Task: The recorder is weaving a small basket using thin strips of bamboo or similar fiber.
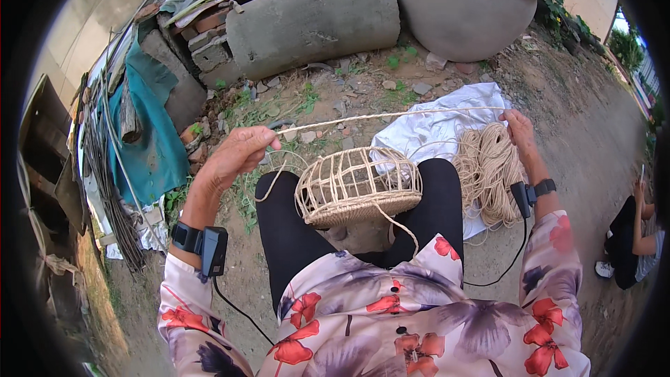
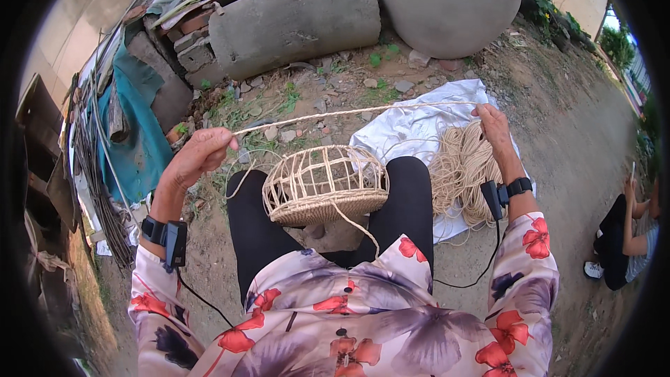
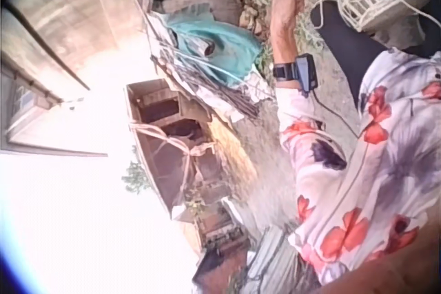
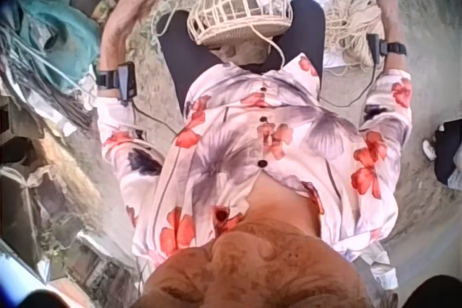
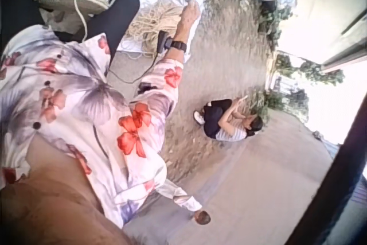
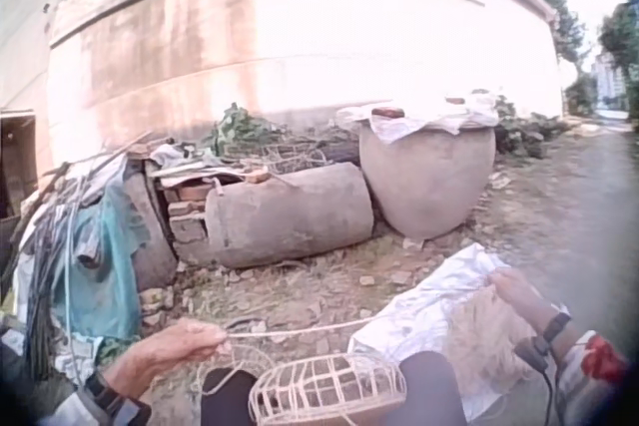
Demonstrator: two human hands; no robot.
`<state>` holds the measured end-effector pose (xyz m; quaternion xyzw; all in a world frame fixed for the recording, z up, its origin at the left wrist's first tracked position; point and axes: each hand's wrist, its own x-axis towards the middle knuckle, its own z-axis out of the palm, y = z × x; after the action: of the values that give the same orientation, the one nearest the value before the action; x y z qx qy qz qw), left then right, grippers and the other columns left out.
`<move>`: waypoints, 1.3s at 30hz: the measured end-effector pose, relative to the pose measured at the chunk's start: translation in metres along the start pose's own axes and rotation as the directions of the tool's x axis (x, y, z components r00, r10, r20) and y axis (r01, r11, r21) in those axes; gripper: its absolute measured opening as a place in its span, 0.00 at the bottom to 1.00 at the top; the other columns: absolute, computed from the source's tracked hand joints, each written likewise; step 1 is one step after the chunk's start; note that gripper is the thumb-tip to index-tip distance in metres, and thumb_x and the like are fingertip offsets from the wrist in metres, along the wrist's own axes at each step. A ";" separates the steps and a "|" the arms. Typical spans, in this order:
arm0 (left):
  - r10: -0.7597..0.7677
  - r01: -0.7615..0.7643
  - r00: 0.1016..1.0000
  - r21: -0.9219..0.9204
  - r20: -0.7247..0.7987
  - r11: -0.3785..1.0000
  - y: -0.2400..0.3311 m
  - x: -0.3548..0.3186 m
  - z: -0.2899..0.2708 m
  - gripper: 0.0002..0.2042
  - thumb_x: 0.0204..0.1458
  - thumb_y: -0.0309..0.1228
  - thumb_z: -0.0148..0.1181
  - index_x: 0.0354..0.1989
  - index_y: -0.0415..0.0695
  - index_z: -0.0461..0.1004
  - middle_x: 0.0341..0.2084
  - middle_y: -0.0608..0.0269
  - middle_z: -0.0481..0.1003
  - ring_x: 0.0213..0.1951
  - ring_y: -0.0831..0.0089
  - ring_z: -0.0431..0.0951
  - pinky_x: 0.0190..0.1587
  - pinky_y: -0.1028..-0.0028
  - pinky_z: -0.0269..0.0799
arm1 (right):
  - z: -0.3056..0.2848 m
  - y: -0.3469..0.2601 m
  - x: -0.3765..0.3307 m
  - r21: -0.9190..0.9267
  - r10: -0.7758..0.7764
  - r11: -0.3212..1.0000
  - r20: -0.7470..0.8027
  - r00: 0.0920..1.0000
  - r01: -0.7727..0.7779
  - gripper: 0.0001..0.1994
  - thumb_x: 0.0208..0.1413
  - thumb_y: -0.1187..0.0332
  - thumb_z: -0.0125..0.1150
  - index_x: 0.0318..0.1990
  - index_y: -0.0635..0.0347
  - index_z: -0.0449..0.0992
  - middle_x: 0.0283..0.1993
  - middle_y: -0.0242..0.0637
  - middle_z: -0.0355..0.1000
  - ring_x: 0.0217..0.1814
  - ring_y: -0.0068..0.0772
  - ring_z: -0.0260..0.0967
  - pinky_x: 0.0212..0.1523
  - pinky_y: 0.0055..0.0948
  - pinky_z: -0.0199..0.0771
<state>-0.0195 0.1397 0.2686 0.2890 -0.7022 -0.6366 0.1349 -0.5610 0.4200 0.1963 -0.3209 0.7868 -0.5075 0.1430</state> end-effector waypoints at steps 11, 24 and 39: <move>-0.235 -0.832 0.370 -0.433 -0.899 0.348 -0.113 -0.081 -0.196 0.14 0.68 0.44 0.43 0.36 0.50 0.71 0.13 0.78 0.53 0.14 0.82 0.51 0.15 0.76 0.47 | 0.159 -0.111 -0.076 -0.091 -0.427 0.877 0.302 0.852 0.471 0.10 0.58 0.68 0.58 0.40 0.66 0.79 0.34 0.42 0.77 0.35 0.33 0.74 0.38 0.31 0.72; -0.260 -0.481 0.754 -0.776 -0.604 0.408 -0.167 -0.037 -0.027 0.09 0.64 0.41 0.53 0.39 0.50 0.72 0.15 0.77 0.57 0.15 0.84 0.53 0.17 0.79 0.48 | 0.318 -0.139 -0.088 -0.232 -0.017 0.903 0.822 0.569 0.361 0.14 0.61 0.59 0.53 0.35 0.59 0.79 0.26 0.33 0.74 0.32 0.32 0.73 0.34 0.36 0.70; 0.005 -0.405 0.906 -0.861 -0.424 0.308 -0.099 -0.038 0.027 0.13 0.65 0.41 0.51 0.40 0.45 0.76 0.15 0.75 0.58 0.15 0.83 0.55 0.18 0.80 0.51 | 0.203 -0.053 -0.047 0.355 -0.109 0.823 0.865 0.491 -0.443 0.13 0.59 0.60 0.63 0.36 0.64 0.78 0.28 0.27 0.75 0.22 0.11 0.66 0.22 0.14 0.67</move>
<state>0.0184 0.1814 0.1751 0.1706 -0.2036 -0.8377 0.4772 -0.3945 0.2926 0.1487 -0.3926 0.4634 -0.4609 0.6471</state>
